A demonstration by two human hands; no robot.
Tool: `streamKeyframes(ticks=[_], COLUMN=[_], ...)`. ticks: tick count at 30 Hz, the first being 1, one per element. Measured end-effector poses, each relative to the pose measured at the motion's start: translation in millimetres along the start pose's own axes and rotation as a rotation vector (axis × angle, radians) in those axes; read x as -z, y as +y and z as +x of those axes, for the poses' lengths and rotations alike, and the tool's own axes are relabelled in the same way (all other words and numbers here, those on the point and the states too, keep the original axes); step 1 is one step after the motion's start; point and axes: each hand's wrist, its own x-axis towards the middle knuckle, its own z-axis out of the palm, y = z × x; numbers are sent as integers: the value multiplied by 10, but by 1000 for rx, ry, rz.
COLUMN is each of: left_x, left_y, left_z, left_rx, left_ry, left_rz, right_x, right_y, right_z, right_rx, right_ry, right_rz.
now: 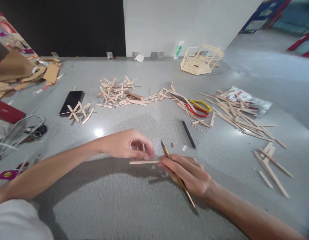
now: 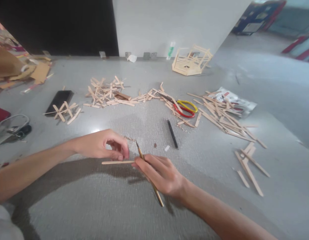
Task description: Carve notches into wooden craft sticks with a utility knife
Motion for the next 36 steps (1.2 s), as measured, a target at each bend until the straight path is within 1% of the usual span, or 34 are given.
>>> streamKeyframes(ticks=[3,9,16,19,21,22,25,27,29,32,36], left_x=[-8,-34,-83,-93,-82,-69,-15,22,48,56,15], left_y=[-9,-25,35,60,48,33,-42,-98,-146,-199,-221], left_z=[13,0,-9,-18,-24,-26,-15,2,19,27,7], left_rx=[-33,-109,-138,-106,-43,1,133,175,145,39,-24], left_ry=[-17,-30,-40,-93,-122,-117,-42,-5,44,144,241], left_rz=[-12,12,119,135,113,94,56,66,119,229,279], right_x=[9,-20,-68,-61,-58,-60,-79,-94,-102,-91,-71], right_y=[-4,-13,-7,-14,-16,-14,2,18,29,28,19], right_z=[17,-23,-130,-127,-107,-94,-49,-25,-7,21,60], right_rx=[3,-41,-87,-81,-81,-84,-125,-180,-235,-321,-433], right_ry=[-13,-25,-43,-46,-45,-36,44,91,103,93,75], right_rz=[1,28,92,93,89,85,75,82,93,92,110])
